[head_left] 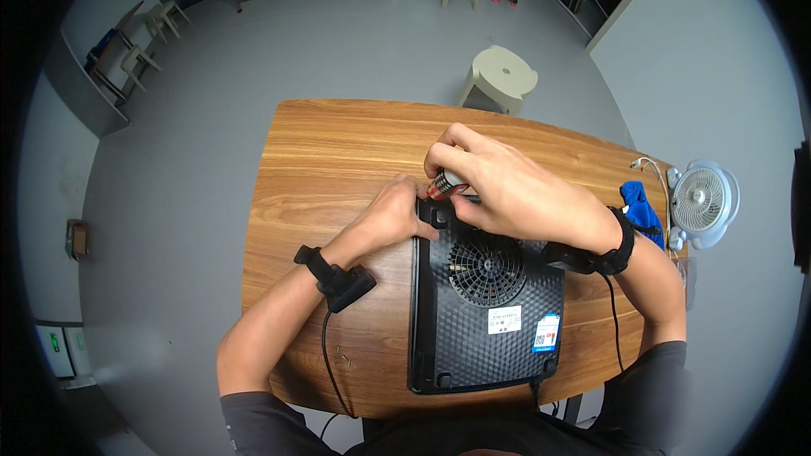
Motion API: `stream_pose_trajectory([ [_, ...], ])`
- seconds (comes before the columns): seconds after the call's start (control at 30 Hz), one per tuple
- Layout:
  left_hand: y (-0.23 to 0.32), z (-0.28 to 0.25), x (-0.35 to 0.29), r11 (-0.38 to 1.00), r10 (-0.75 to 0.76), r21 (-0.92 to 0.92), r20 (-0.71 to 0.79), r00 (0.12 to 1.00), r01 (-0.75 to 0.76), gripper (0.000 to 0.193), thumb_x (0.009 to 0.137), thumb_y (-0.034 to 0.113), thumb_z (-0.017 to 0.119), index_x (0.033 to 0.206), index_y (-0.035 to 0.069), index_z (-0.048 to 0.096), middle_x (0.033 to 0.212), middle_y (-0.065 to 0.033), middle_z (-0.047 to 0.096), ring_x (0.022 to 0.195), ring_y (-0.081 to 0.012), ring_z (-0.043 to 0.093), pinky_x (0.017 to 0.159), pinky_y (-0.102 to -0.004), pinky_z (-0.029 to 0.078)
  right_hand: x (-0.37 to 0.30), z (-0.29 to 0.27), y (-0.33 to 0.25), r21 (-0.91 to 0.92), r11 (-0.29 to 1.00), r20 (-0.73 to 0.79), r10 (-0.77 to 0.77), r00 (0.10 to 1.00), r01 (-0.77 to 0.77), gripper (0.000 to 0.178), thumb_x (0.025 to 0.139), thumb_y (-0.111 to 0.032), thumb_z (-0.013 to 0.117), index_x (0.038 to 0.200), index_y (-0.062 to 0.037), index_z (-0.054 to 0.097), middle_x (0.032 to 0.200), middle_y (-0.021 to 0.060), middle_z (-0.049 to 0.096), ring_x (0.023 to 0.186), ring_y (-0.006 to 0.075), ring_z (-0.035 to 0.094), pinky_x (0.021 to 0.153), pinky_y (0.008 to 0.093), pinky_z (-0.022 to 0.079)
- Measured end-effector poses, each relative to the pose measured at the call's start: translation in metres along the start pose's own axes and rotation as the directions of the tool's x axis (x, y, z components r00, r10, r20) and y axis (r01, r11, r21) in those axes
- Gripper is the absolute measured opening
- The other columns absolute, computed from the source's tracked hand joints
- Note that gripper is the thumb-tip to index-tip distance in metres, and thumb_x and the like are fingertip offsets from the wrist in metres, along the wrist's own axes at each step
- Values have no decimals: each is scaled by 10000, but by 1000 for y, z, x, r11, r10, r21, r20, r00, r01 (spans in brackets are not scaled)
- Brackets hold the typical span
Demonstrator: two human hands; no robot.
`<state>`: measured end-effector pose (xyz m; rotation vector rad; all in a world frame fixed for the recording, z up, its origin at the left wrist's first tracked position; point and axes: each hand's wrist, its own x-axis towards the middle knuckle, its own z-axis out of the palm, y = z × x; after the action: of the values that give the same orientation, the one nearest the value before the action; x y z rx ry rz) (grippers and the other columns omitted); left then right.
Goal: The person uses a screwdriver to remove screws from the bottom of a black electronic device on a wooden table. They then lift off the bottom cover to reveal the internal components, including a copper-colored disc and circuitry, and continue unscrewing internal parts.
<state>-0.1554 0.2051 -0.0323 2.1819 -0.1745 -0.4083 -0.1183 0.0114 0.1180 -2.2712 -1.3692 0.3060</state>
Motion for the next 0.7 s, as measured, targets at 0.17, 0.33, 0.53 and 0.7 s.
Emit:
stream_pose_trajectory([
  [0.17, 0, 0, -1, 1000, -1, -6, -4, 1000, 1, 693, 616, 230, 980, 1136, -90, 654, 1159, -262, 641, 1130, -396, 629, 980, -432, 517, 0, 2, 0, 46, 999, -16, 3, 1000, -2, 301, 863, 14, 663, 1137, -26, 547, 1112, 157, 527, 957, 345, 610, 789, 417, 543],
  [0.33, 1, 1, -2, 1000, 5, 1, -20, 1000, -5, 691, 607, 234, 982, 1120, -95, 657, 1126, -257, 648, 1107, -406, 630, 968, -435, 520, 1, 0, -4, 51, 999, -3, 15, 1000, -14, 269, 852, 22, 641, 1104, 4, 549, 1065, 181, 542, 998, 365, 599, 852, 441, 525],
  [0.53, 10, -2, -5, 999, 6, 47, -36, 999, -5, 685, 596, 223, 987, 1110, -97, 665, 1141, -265, 638, 1103, -413, 628, 966, -440, 521, 0, -1, -6, -64, 998, 3, -13, 1000, 13, 293, 890, -68, 708, 1107, 7, 526, 1077, 200, 553, 945, 390, 626, 797, 465, 535],
  [0.7, 15, -4, -7, 998, 12, 60, -75, 997, -8, 640, 575, 201, 993, 1052, -94, 685, 1123, -254, 626, 1082, -413, 628, 957, -443, 522, 1, 2, -3, -61, 997, -11, 53, 999, -54, 307, 919, -103, 711, 1150, 0, 538, 1079, 187, 550, 919, 401, 626, 772, 451, 541],
])
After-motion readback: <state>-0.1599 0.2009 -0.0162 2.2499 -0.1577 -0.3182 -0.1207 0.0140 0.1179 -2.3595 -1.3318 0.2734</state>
